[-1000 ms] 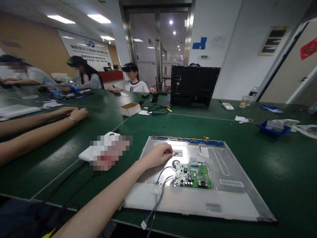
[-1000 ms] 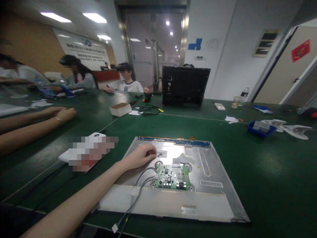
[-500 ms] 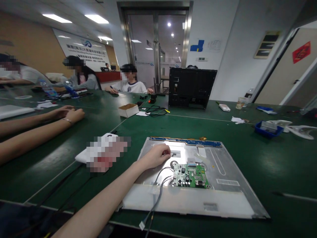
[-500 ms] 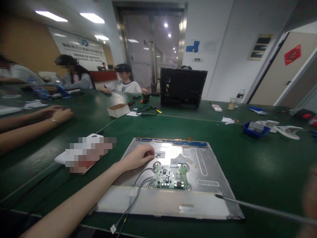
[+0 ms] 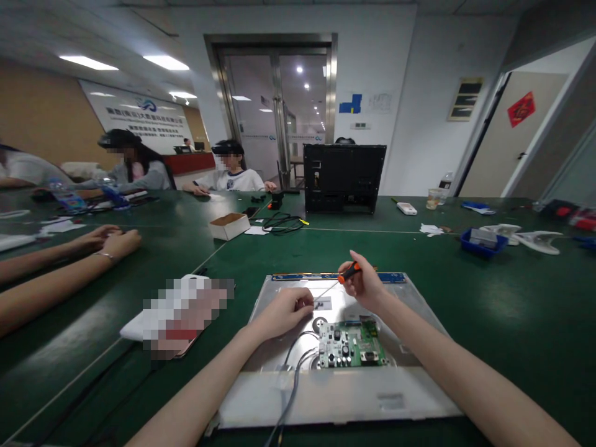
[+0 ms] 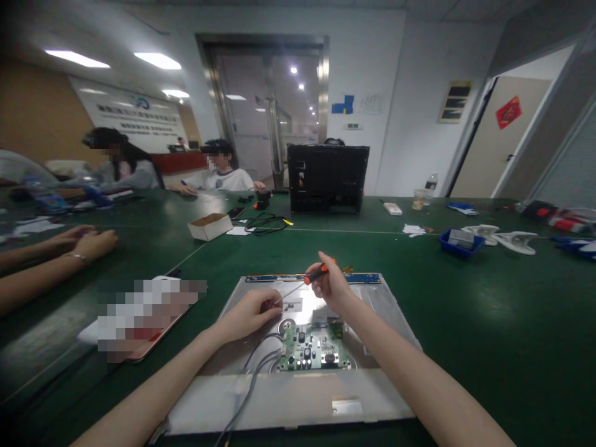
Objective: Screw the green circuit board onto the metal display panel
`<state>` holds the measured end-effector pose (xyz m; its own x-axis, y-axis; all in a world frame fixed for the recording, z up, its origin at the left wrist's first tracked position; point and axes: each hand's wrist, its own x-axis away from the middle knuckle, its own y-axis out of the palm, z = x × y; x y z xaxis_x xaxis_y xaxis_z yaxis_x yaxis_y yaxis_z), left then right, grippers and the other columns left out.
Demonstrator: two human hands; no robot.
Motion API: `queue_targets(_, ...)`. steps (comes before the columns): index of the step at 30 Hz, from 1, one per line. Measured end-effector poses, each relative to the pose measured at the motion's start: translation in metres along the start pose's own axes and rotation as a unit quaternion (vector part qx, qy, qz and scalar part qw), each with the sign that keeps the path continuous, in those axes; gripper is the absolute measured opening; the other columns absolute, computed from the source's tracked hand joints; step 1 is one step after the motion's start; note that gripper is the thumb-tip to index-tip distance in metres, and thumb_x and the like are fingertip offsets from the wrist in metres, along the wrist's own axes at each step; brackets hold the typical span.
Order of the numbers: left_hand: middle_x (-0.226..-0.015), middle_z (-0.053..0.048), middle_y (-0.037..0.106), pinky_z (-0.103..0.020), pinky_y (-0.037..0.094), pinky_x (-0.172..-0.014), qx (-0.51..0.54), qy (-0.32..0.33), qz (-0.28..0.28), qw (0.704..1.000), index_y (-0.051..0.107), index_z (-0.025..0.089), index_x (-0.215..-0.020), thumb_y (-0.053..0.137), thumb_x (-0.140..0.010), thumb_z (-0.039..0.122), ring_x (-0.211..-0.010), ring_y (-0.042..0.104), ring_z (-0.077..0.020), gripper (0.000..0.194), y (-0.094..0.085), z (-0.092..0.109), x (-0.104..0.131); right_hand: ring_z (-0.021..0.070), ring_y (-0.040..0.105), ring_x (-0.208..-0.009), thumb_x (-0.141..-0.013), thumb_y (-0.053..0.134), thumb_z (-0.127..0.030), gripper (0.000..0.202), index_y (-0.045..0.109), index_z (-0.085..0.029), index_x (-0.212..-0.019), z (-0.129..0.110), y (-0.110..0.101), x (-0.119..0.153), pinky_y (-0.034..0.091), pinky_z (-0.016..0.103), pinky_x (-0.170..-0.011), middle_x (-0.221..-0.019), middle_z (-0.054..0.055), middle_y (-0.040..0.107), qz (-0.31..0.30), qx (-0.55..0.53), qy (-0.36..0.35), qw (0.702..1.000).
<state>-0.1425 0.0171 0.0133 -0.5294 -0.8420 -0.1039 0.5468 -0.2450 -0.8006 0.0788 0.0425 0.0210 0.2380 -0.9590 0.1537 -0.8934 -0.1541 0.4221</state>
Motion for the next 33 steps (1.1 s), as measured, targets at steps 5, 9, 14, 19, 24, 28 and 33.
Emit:
queue_targets(5,-0.071,0.0,0.06,-0.026,0.039,-0.063,0.038,-0.007,-0.041,0.998,0.065,0.018,-0.083,0.057,-0.082,0.023,-0.065,0.053,-0.0167,0.01,0.0,0.003,0.001,0.0073,0.041,-0.039,-0.067,0.077,-0.067,0.05,0.062,-0.019,-0.065,0.017,-0.01,-0.004,0.024,0.018,-0.037,-0.052,-0.001,0.06,0.008,-0.041,0.005,0.999)
queue_targets(9,-0.068,0.002,0.057,-0.025,0.038,-0.061,0.059,-0.019,-0.056,0.997,0.067,0.018,-0.085,0.06,-0.079,0.023,-0.064,0.052,-0.0162,0.011,0.001,0.003,0.001,0.0078,0.043,-0.044,-0.058,0.089,-0.054,0.044,0.064,-0.02,-0.071,0.026,-0.015,-0.001,0.027,0.019,-0.039,-0.056,-0.003,0.06,-0.014,-0.052,-0.011,0.998)
queue_targets(14,-0.071,0.001,0.059,-0.025,0.038,-0.061,0.095,-0.032,-0.06,0.993,0.07,0.017,-0.089,0.063,-0.082,0.029,-0.065,0.051,-0.0158,0.015,0.002,0.006,0.0,0.0078,0.041,-0.044,-0.057,0.092,-0.039,0.039,0.062,-0.021,-0.073,0.032,-0.019,-0.003,0.028,0.019,-0.039,-0.052,-0.007,0.054,-0.03,-0.046,-0.016,0.998)
queue_targets(19,-0.073,0.001,0.062,-0.024,0.039,-0.062,0.138,-0.02,-0.061,0.988,0.068,0.017,-0.081,0.066,-0.077,0.022,-0.065,0.052,-0.0147,0.007,0.011,0.01,0.0,0.0078,0.041,-0.044,-0.061,0.09,-0.044,0.04,0.059,-0.02,-0.07,0.034,-0.02,-0.008,0.027,0.019,-0.038,-0.053,-0.005,0.056,-0.031,-0.039,-0.011,0.999)
queue_targets(24,-0.068,0.003,0.058,-0.023,0.038,-0.06,0.156,-0.015,-0.073,0.985,0.067,0.016,-0.08,0.068,-0.075,0.019,-0.063,0.049,-0.0133,0.005,0.016,0.008,-0.001,0.0071,0.041,-0.044,-0.061,0.09,-0.045,0.041,0.058,-0.02,-0.07,0.034,-0.02,-0.008,0.028,0.019,-0.038,-0.056,-0.005,0.059,-0.03,-0.036,-0.01,0.999)
queue_targets(28,-0.068,0.003,0.059,-0.024,0.04,-0.063,0.162,-0.012,-0.078,0.984,0.068,0.017,-0.08,0.066,-0.078,0.018,-0.063,0.051,-0.0135,0.003,0.016,0.008,-0.002,0.0072,0.041,-0.044,-0.06,0.091,-0.046,0.042,0.06,-0.02,-0.071,0.034,-0.02,-0.007,0.029,0.019,-0.038,-0.057,-0.004,0.06,-0.031,-0.033,-0.008,0.999)
queue_targets(33,-0.072,0.002,0.062,-0.024,0.041,-0.064,0.143,-0.006,-0.071,0.987,0.069,0.018,-0.081,0.067,-0.078,0.016,-0.067,0.054,-0.0145,0.004,0.014,0.01,-0.001,0.0077,0.042,-0.044,-0.063,0.09,-0.047,0.041,0.06,-0.02,-0.07,0.034,-0.02,-0.007,0.029,0.019,-0.038,-0.054,-0.005,0.057,-0.034,-0.027,-0.007,0.999)
